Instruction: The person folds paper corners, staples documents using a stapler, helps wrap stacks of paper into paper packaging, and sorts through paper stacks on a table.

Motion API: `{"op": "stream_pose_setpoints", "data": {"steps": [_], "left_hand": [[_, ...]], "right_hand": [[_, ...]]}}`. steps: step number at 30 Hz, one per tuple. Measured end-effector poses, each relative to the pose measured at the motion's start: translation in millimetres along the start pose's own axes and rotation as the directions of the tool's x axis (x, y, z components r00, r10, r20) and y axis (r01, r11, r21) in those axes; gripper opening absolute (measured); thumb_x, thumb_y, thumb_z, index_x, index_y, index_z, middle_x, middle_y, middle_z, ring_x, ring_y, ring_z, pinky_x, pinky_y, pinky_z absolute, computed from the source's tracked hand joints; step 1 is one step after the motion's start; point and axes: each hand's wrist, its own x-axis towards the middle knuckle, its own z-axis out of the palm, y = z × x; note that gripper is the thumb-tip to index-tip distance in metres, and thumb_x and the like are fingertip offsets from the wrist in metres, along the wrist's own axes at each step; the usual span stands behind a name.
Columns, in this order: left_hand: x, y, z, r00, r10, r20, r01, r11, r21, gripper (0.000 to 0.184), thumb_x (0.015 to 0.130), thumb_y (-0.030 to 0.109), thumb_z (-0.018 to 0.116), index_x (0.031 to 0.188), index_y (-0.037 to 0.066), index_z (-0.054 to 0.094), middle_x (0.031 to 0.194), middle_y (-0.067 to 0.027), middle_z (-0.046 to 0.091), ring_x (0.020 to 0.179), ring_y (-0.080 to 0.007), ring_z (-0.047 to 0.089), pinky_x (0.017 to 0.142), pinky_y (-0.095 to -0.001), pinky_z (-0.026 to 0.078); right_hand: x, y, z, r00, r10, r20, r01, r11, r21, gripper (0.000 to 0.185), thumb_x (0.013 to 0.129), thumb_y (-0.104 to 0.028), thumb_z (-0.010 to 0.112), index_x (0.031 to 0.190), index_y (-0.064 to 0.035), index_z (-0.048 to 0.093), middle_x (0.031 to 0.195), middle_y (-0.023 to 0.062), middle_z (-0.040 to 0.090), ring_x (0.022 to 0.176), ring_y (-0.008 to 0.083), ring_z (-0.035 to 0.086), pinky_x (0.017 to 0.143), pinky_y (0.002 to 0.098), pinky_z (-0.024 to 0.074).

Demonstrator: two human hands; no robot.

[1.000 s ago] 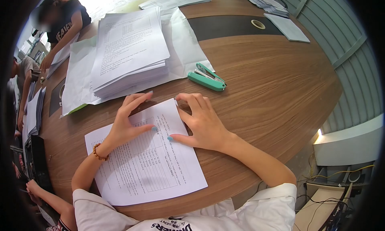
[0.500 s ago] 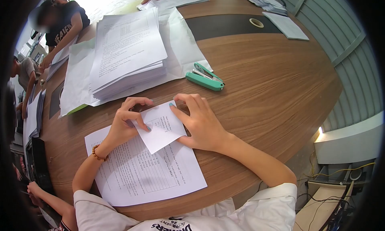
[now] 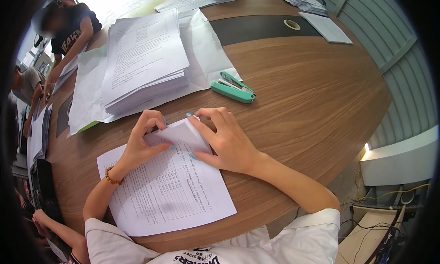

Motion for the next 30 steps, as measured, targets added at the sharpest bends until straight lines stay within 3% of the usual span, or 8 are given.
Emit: {"op": "stream_pose_setpoints", "data": {"steps": [2,4,13,17,23,27,29,30], "left_hand": [[-0.3,-5.2,-2.8,1.0,0.005,0.0,-0.005,0.997,-0.072,0.019,0.06,-0.001,0.071,0.072,0.01,0.062,0.085,0.0038,0.056,0.09,-0.0139,0.044,0.083,-0.027,0.027],[2.0,-5.3,-7.9,0.972,0.181,0.147,-0.212,0.949,0.233,0.019,0.058,-0.001,0.072,0.07,0.011,0.065,0.087,0.0049,0.055,0.092,-0.015,0.043,0.083,-0.0282,0.029],[1.3,-0.9,-4.0,0.982,0.176,0.069,-0.184,0.975,0.129,0.025,0.055,0.0,0.072,0.069,0.02,0.072,0.113,-0.0002,0.055,0.1,-0.0207,0.043,0.089,-0.0319,0.034],[2.1,-0.8,-5.0,0.985,0.152,0.083,-0.164,0.975,0.151,0.026,0.055,-0.001,0.071,0.07,0.02,0.072,0.113,-0.0008,0.055,0.101,-0.0212,0.043,0.088,-0.0325,0.035],[1.9,-1.2,-6.0,0.988,0.122,0.095,-0.135,0.98,0.145,0.024,0.055,-0.002,0.07,0.068,0.018,0.072,0.103,0.0005,0.059,0.097,-0.0189,0.044,0.089,-0.0309,0.032],[1.5,-2.3,-8.2,0.98,0.163,0.116,-0.185,0.957,0.223,0.024,0.056,-0.002,0.07,0.073,0.016,0.071,0.083,0.0056,0.058,0.089,-0.0142,0.047,0.085,-0.028,0.03],[1.9,-2.1,-4.8,0.98,0.163,0.113,-0.185,0.955,0.23,0.025,0.057,-0.002,0.07,0.075,0.015,0.07,0.078,0.0069,0.057,0.086,-0.0129,0.048,0.083,-0.0275,0.029],[1.3,-4.0,-0.2,0.992,0.122,0.039,-0.123,0.992,0.016,0.025,0.057,-0.002,0.07,0.076,0.015,0.069,0.076,0.0071,0.056,0.084,-0.0122,0.048,0.082,-0.0276,0.029]], "right_hand": [[0.2,-0.9,-0.8,0.999,0.047,0.016,-0.047,0.998,-0.03,0.062,0.059,-0.013,0.075,0.114,0.0032,0.052,0.115,0.0142,0.041,0.101,0.0282,0.041,0.086,0.0348,0.039],[-0.8,1.3,-0.3,0.999,0.041,0.031,-0.039,0.997,-0.063,0.06,0.059,-0.013,0.074,0.113,0.0045,0.052,0.115,0.0143,0.041,0.102,0.0283,0.04,0.086,0.0351,0.0389],[-2.2,0.8,1.7,0.997,-0.018,0.073,0.026,0.993,-0.115,0.046,0.059,-0.01,0.071,0.102,0.0024,0.059,0.116,0.0127,0.044,0.105,0.0281,0.04,0.088,0.0375,0.0365],[-0.8,-0.2,1.9,0.997,-0.043,0.066,0.05,0.993,-0.104,0.04,0.059,-0.007,0.07,0.098,0.0,0.061,0.114,0.0108,0.046,0.104,0.0269,0.04,0.086,0.0369,0.0371],[-1.9,-2.0,6.1,0.988,-0.157,-0.006,0.156,0.985,-0.075,0.039,0.059,-0.004,0.07,0.097,-0.003,0.063,0.11,0.0093,0.048,0.099,0.0266,0.043,0.081,0.0356,0.0397],[-1.6,-0.2,6.3,0.983,-0.182,-0.012,0.181,0.98,-0.086,0.044,0.06,-0.006,0.072,0.102,-0.0022,0.061,0.111,0.0108,0.046,0.097,0.0273,0.044,0.081,0.0357,0.04],[-1.0,-3.2,4.6,0.999,-0.012,-0.039,0.013,1.0,0.023,0.053,0.061,-0.009,0.074,0.11,-0.0002,0.056,0.113,0.0132,0.044,0.098,0.0277,0.044,0.081,0.0357,0.0403],[-0.5,-3.5,3.9,0.999,-0.011,-0.039,0.012,1.0,0.023,0.053,0.061,-0.009,0.074,0.11,-0.0002,0.056,0.113,0.0132,0.044,0.098,0.0277,0.044,0.081,0.0357,0.0403]]}}
